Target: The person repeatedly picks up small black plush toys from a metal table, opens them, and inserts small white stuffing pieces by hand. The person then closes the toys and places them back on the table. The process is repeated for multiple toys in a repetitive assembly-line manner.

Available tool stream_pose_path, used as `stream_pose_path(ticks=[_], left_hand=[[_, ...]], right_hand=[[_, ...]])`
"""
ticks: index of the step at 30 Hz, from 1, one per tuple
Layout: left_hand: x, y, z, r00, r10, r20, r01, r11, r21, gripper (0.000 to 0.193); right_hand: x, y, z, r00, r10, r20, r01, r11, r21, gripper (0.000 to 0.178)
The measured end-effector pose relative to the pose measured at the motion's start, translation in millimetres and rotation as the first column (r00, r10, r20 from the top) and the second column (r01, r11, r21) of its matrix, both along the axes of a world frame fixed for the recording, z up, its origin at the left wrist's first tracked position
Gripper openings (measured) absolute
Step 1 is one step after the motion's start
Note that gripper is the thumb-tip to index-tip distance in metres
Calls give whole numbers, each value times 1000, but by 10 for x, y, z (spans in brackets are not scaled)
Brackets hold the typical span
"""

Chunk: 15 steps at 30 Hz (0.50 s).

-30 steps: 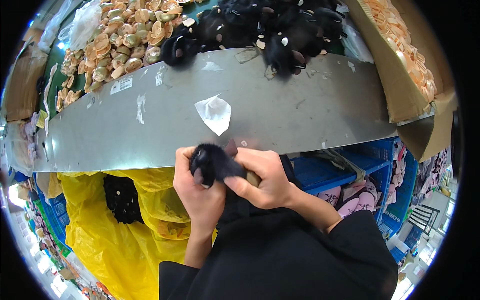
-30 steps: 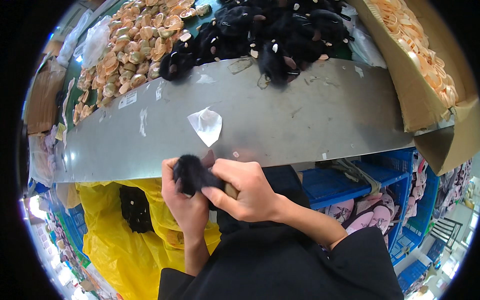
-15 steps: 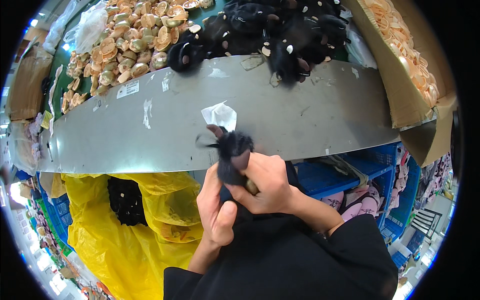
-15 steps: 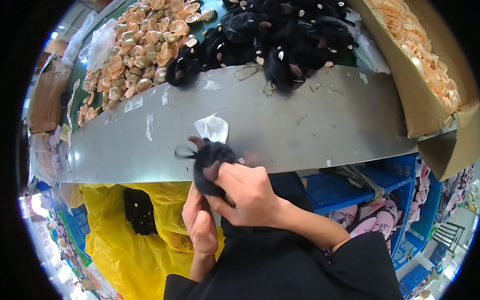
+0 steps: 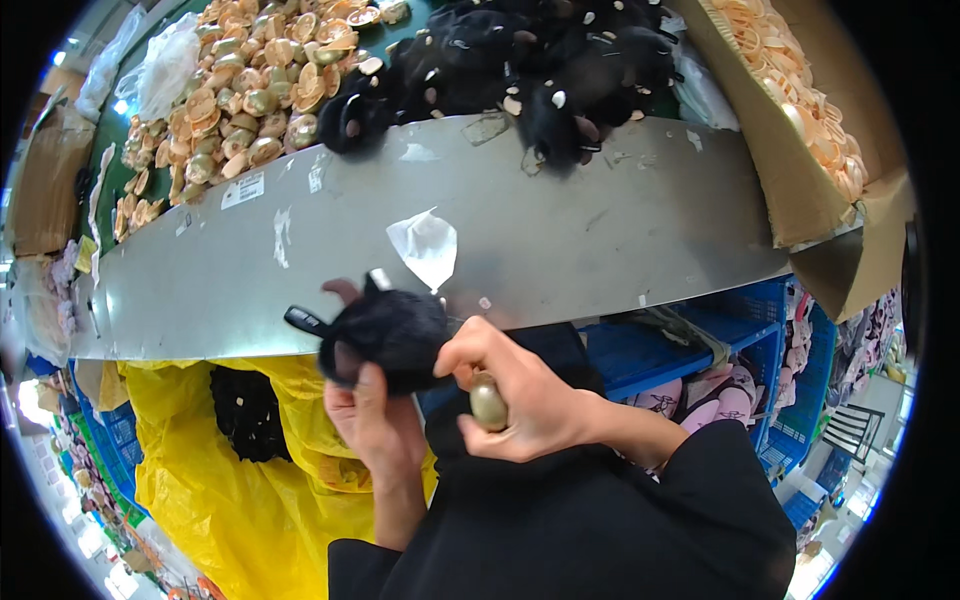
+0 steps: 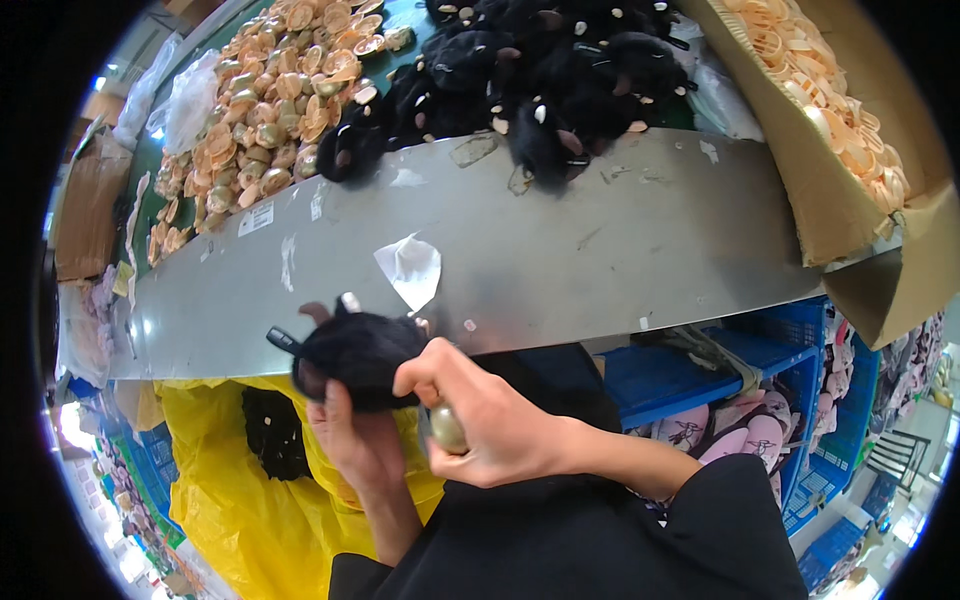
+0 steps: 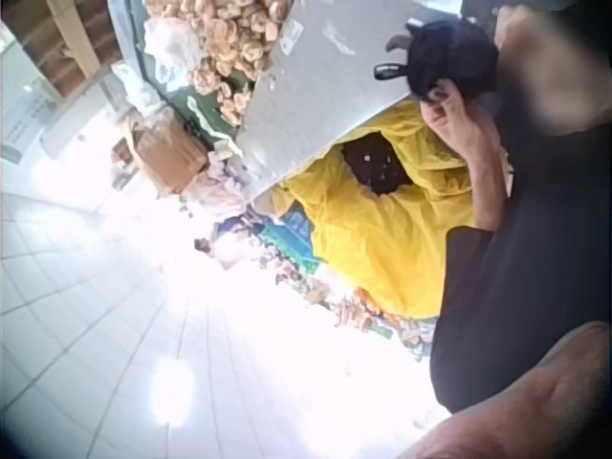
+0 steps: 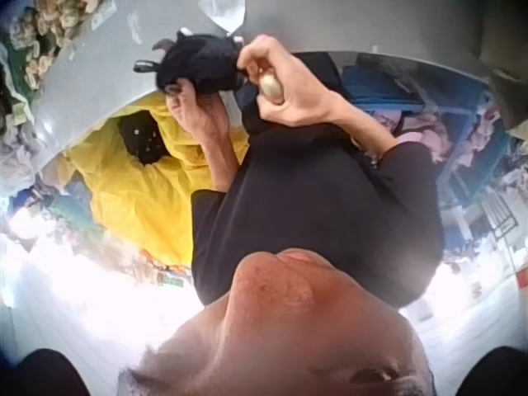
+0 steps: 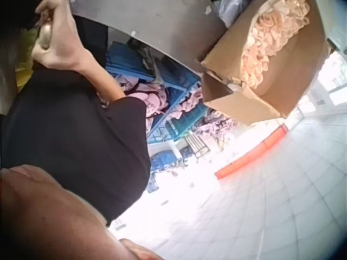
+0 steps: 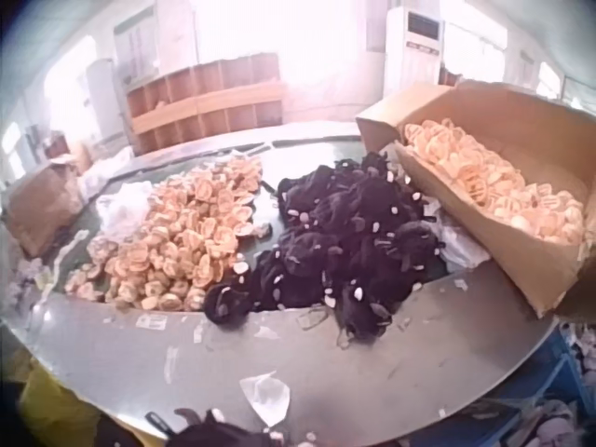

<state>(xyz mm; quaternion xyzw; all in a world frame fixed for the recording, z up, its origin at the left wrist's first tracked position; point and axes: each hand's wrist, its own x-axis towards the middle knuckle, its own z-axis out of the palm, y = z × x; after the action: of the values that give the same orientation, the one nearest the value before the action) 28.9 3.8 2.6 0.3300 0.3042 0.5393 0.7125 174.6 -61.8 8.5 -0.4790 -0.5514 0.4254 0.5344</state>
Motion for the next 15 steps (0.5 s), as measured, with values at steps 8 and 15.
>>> stream_pose_path(ticks=[8, 15], left_hand=[[-42, 108, -55, 965, -228, 128, 245, 960, -139, 77], [199, 21, 90, 981, -113, -161, 86, 982, -165, 41]], right_hand=[[191, -121, -45, 712, -110, -693, 56, 993, -100, 24], [206, -85, 223, 833, -223, -507, 141, 971, -195, 20]])
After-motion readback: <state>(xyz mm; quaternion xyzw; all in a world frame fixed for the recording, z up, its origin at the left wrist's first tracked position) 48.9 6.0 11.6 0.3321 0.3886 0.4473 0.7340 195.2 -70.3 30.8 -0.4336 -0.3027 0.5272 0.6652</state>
